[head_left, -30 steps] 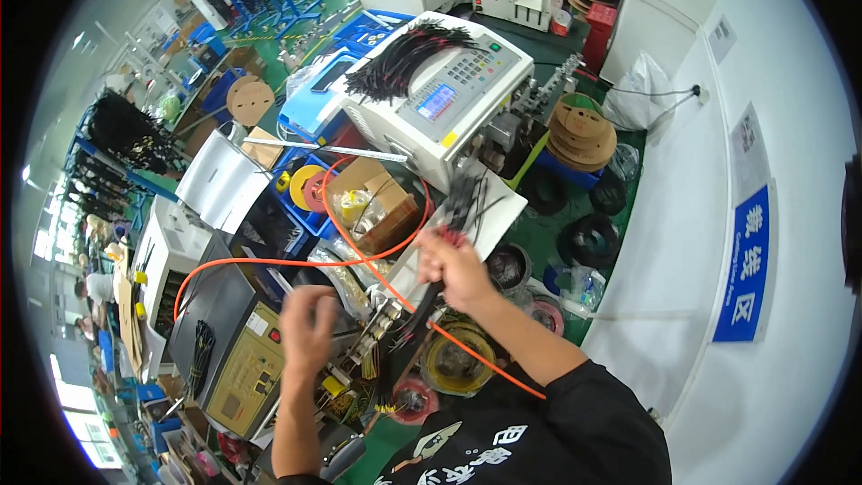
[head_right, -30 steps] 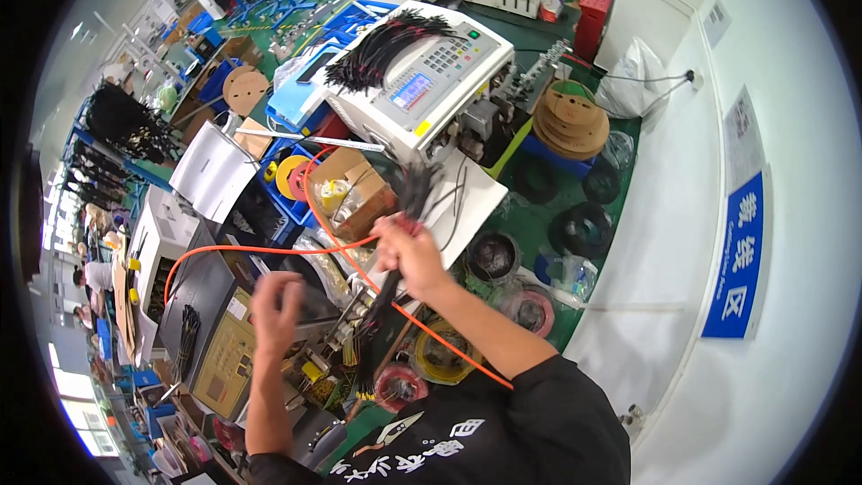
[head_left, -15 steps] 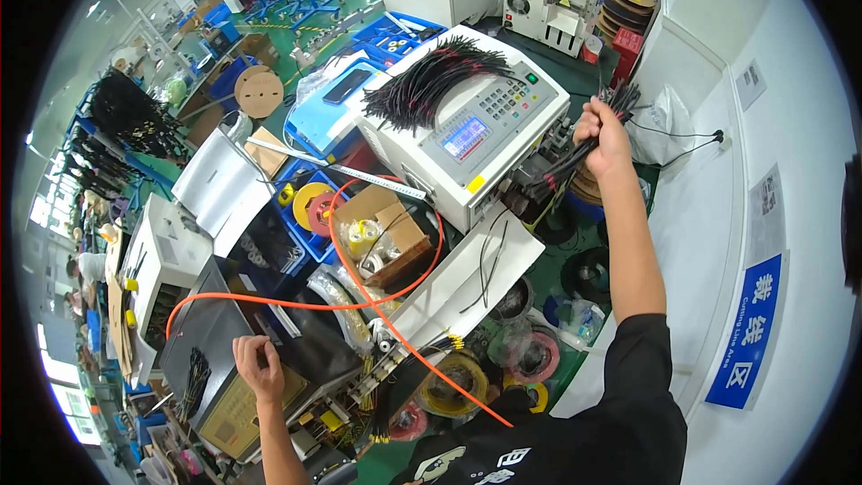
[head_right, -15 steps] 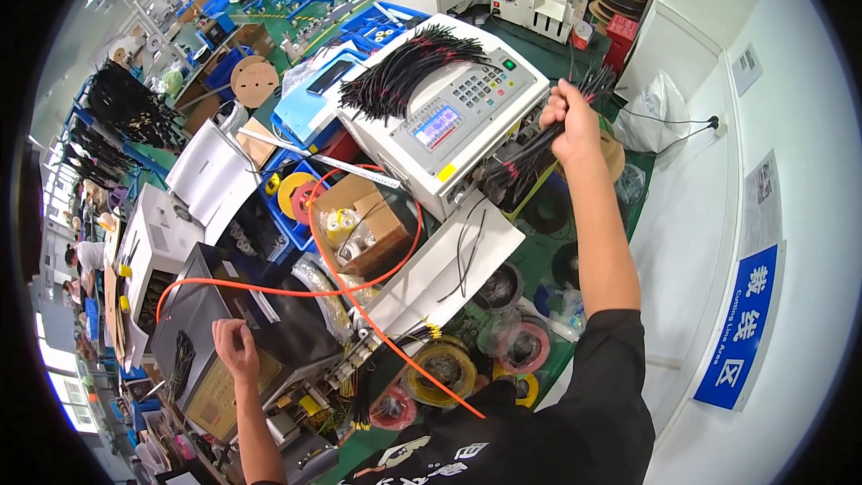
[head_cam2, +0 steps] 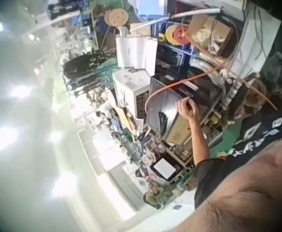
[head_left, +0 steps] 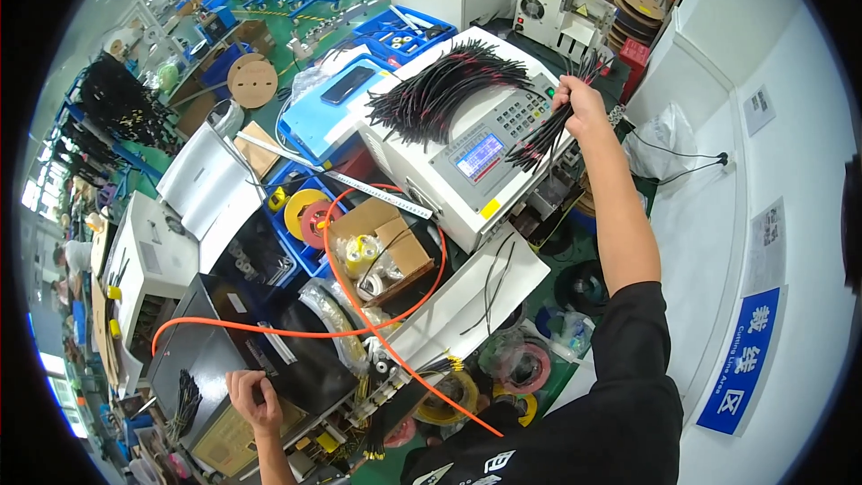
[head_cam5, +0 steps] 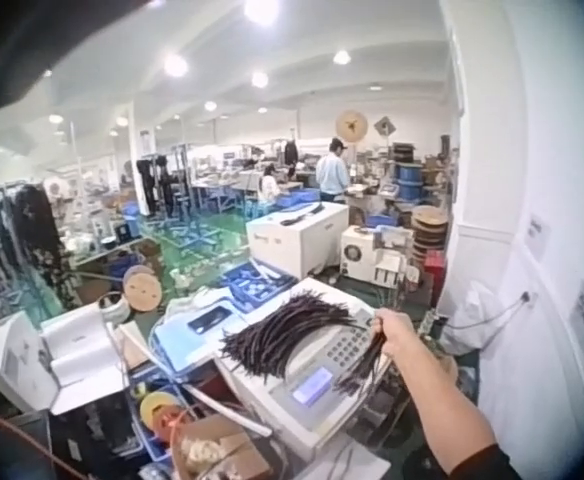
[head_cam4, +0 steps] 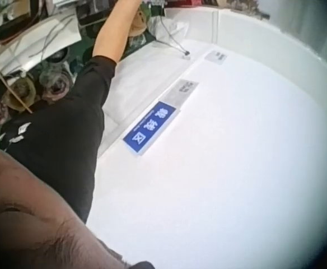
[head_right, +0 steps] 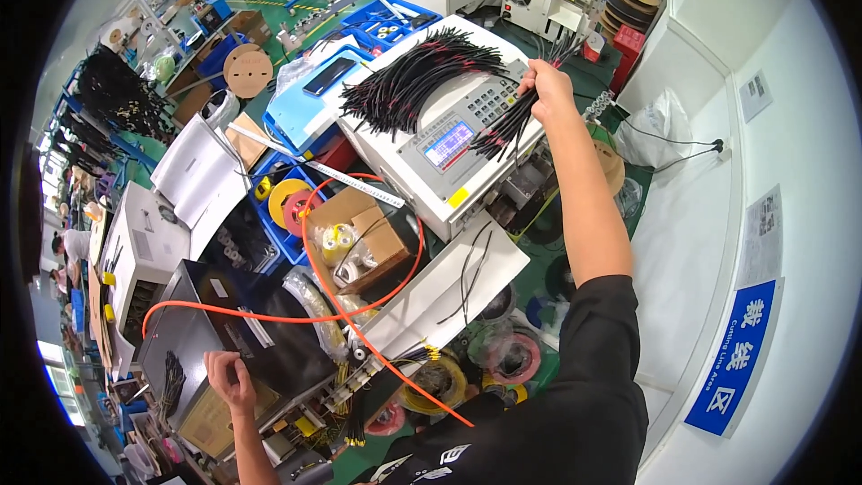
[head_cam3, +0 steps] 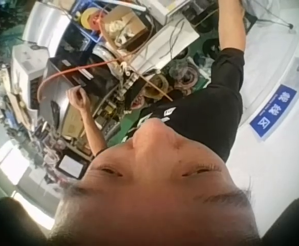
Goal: The person organizes and processes bundles of electrical wires using a wire-stripping machine at a workstation.
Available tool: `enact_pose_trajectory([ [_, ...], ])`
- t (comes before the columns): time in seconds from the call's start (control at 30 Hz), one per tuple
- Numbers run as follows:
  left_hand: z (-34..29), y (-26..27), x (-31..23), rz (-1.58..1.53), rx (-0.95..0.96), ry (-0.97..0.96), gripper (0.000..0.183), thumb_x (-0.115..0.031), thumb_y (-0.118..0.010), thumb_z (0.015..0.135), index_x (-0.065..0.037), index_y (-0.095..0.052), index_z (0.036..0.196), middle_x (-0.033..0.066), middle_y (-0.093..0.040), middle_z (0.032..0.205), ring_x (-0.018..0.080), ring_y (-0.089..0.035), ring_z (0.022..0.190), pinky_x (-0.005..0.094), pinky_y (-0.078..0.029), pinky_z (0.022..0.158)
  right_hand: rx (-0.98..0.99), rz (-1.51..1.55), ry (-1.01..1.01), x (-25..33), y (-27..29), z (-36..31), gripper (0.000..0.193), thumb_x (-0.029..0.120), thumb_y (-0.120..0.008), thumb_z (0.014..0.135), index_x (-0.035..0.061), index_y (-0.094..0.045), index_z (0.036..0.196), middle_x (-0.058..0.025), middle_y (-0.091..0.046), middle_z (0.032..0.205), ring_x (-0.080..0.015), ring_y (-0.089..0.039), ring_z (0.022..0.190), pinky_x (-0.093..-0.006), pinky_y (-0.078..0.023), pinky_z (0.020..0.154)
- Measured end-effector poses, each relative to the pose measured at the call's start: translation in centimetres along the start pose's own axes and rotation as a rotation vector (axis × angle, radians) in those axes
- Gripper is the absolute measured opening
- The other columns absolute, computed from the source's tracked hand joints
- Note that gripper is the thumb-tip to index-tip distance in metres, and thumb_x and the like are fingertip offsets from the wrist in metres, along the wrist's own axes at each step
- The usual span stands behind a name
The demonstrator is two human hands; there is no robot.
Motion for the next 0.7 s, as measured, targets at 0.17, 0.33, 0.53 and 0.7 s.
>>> enact_pose_trajectory([
  [0.17,0.0,-0.5,0.1,-0.002,0.014,0.015,0.008,-0.001,-0.058,0.074,-0.003,-0.056,0.082,0.0120,-0.054,0.075,0.0297,-0.049,0.073,0.0383,-0.040,0.070,-0.043,-0.010,0.058,1.1,1.3,0.6,0.021,0.007,-0.055,0.093,0.0075,-0.046,0.074,0.0009,-0.043,0.064,-0.0088,-0.040,0.051,-0.0281,-0.040,0.050],
  [0.33,-0.4,-0.3,0.5,0.001,0.028,0.030,0.009,-0.002,-0.058,0.074,-0.003,-0.056,0.083,0.0124,-0.054,0.075,0.0306,-0.048,0.073,0.0393,-0.039,0.072,-0.047,-0.041,0.030,1.6,2.0,0.2,0.018,0.003,-0.053,0.091,0.0074,-0.047,0.075,0.0020,-0.044,0.065,-0.0084,-0.040,0.051,-0.0270,-0.040,0.051],
  [0.53,-0.6,-0.3,0.5,0.024,0.056,0.052,0.008,-0.003,-0.057,0.076,-0.004,-0.055,0.084,0.0124,-0.053,0.076,0.0308,-0.048,0.074,0.0402,-0.039,0.074,-0.044,-0.001,0.017,1.6,2.5,0.4,0.016,0.003,-0.053,0.092,0.0062,-0.047,0.077,0.0010,-0.045,0.066,-0.0087,-0.041,0.051,-0.0267,-0.040,0.051],
  [0.7,-0.5,-0.4,0.6,0.013,0.049,0.007,0.005,-0.001,-0.057,0.078,-0.002,-0.054,0.083,0.0124,-0.049,0.076,0.0285,-0.046,0.075,0.0376,-0.039,0.071,-0.053,0.027,0.012,1.3,2.5,0.9,0.018,0.007,-0.054,0.094,0.0064,-0.045,0.077,0.0002,-0.044,0.066,-0.0100,-0.041,0.051,-0.0282,-0.040,0.051],
])
Point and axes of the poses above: each hand's wrist, its own z-axis towards the middle knuckle, its own y-axis out of the back of the hand, x = y × z, the point moved 1 cm from there along z, towards the middle knuckle
